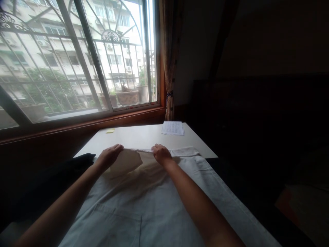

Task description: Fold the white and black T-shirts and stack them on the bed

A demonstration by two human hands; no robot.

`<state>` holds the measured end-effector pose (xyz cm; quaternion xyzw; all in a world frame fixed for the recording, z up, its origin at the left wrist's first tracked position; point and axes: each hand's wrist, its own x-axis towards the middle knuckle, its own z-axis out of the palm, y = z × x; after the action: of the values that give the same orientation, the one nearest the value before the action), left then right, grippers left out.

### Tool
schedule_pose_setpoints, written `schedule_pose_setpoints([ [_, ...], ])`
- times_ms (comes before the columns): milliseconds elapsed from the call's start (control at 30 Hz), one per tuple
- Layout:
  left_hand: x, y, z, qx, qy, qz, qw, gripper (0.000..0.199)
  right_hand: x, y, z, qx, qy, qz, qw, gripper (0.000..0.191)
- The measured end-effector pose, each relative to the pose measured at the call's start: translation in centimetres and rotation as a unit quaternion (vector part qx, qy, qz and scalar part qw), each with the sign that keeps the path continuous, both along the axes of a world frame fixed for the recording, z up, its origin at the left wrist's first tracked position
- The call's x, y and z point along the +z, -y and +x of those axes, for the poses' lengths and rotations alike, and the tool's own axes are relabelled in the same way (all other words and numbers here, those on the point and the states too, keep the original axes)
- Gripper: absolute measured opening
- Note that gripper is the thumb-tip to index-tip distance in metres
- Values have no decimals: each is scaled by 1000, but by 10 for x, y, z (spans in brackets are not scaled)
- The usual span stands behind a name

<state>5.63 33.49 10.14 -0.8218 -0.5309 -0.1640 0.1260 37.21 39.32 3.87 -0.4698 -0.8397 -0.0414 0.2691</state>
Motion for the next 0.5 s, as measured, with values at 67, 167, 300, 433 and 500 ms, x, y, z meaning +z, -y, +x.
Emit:
schedule_pose_setpoints([
  [67,1,-1,-5,-19,9,-8,1000,25,-7,-5,31,-47,23,-14,999,29],
  [167,1,-2,-12,-74,50,-31,996,27,-10,-13,87,-123,50,-29,991,28],
  [300,-5,-3,-24,-149,112,-66,980,28,-3,-22,157,-214,72,-32,974,29],
  [433,-15,-3,-40,-144,132,-84,977,34,12,-28,203,-267,86,-16,960,28],
  [500,-18,-2,-50,-110,130,-74,983,32,19,-31,215,-280,92,-5,955,27],
])
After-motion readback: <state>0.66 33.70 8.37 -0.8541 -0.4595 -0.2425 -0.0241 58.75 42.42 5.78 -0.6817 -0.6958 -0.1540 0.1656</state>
